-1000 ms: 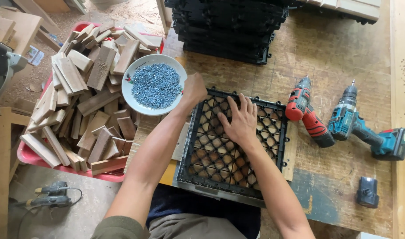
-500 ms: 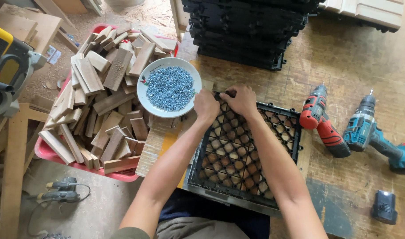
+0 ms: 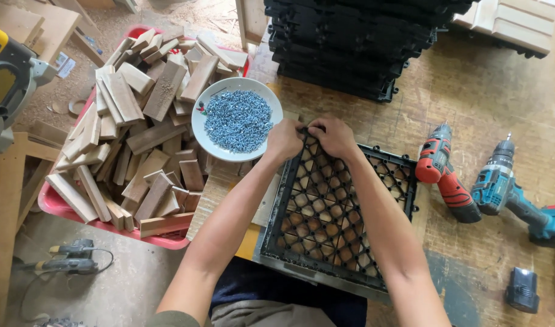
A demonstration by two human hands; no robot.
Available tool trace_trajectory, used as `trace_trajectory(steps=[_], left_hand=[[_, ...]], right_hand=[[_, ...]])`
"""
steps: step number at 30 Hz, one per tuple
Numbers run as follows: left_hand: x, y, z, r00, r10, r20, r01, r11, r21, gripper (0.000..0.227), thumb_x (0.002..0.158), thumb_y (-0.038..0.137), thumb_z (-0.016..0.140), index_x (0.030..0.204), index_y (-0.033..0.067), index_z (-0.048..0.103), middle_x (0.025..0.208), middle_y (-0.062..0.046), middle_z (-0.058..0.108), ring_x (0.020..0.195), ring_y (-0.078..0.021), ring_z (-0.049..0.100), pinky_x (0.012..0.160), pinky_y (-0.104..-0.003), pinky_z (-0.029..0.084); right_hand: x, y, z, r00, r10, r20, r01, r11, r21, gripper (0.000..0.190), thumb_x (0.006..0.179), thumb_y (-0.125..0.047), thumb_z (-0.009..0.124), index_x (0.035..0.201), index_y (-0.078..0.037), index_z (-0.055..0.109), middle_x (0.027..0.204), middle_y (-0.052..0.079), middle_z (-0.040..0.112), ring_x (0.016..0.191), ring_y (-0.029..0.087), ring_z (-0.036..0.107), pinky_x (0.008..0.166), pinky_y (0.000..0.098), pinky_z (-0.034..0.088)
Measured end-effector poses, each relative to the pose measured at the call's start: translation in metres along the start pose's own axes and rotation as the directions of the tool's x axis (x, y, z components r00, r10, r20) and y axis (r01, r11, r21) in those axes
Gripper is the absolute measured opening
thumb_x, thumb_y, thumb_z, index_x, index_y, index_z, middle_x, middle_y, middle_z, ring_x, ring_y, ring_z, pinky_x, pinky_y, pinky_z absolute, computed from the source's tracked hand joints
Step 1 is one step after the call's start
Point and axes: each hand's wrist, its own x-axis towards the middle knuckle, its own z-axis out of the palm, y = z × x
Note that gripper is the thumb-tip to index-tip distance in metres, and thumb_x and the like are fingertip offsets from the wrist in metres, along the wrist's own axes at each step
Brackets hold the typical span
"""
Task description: The person is assembling modular wooden floor tiles by arranging wood blocks and screwing a plastic grid backing onto them using a power drill.
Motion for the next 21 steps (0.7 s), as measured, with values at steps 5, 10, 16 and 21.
trace_trajectory(steps=[5,10,16,21], left_hand=[[-0.006,-0.009,-0.001,1.0,0.012,0.026,-0.005,0.964,-0.266,0.036,0.096,0.008,0.061,0.13,0.0037,0.07,0.115,-0.027,0.073,0.117,-0.05,0.064,0.095,-0.061,0.054],[-0.022,-0.005,0.0,0.998,0.02,0.059,0.022,0.775,-0.632,0.037,0.098,0.003,0.06,0.135,-0.001,0.065,0.12,-0.026,0.071,0.114,-0.0374,0.069,0.09,-0.046,0.06],[-0.027,-0.01,0.018,0.999,0.042,0.019,0.002,0.371,-0.929,0.036,0.099,-0.004,0.06,0.135,-0.0096,0.061,0.128,-0.025,0.068,0.113,-0.0284,0.068,0.092,-0.04,0.06],[-0.024,-0.017,0.023,0.998,0.061,-0.02,-0.04,0.361,-0.932,0.032,0.097,-0.006,0.061,0.128,-0.0048,0.068,0.118,-0.023,0.073,0.103,-0.0265,0.073,0.084,-0.037,0.063]], right_hand=[[-0.002,0.005,-0.002,0.999,-0.036,-0.035,0.038,0.998,0.048,0.028,0.103,-0.042,0.06,0.115,-0.02,0.074,0.112,0.009,0.07,0.113,0.039,0.065,0.096,0.0569,0.051],[-0.01,-0.003,-0.018,0.991,-0.114,-0.073,0.127,0.973,0.194,0.024,0.103,-0.037,0.064,0.108,-0.015,0.074,0.104,0.011,0.069,0.108,0.037,0.066,0.092,0.0523,0.052],[-0.023,-0.012,-0.035,0.974,-0.198,-0.113,0.224,0.923,0.314,0.026,0.108,-0.03,0.061,0.109,-0.006,0.072,0.102,0.014,0.066,0.105,0.033,0.064,0.092,0.0491,0.051],[-0.023,-0.012,-0.032,0.959,-0.249,-0.137,0.28,0.904,0.322,0.027,0.108,-0.026,0.063,0.108,0.0,0.071,0.1,0.021,0.065,0.1,0.032,0.064,0.087,0.0484,0.05]])
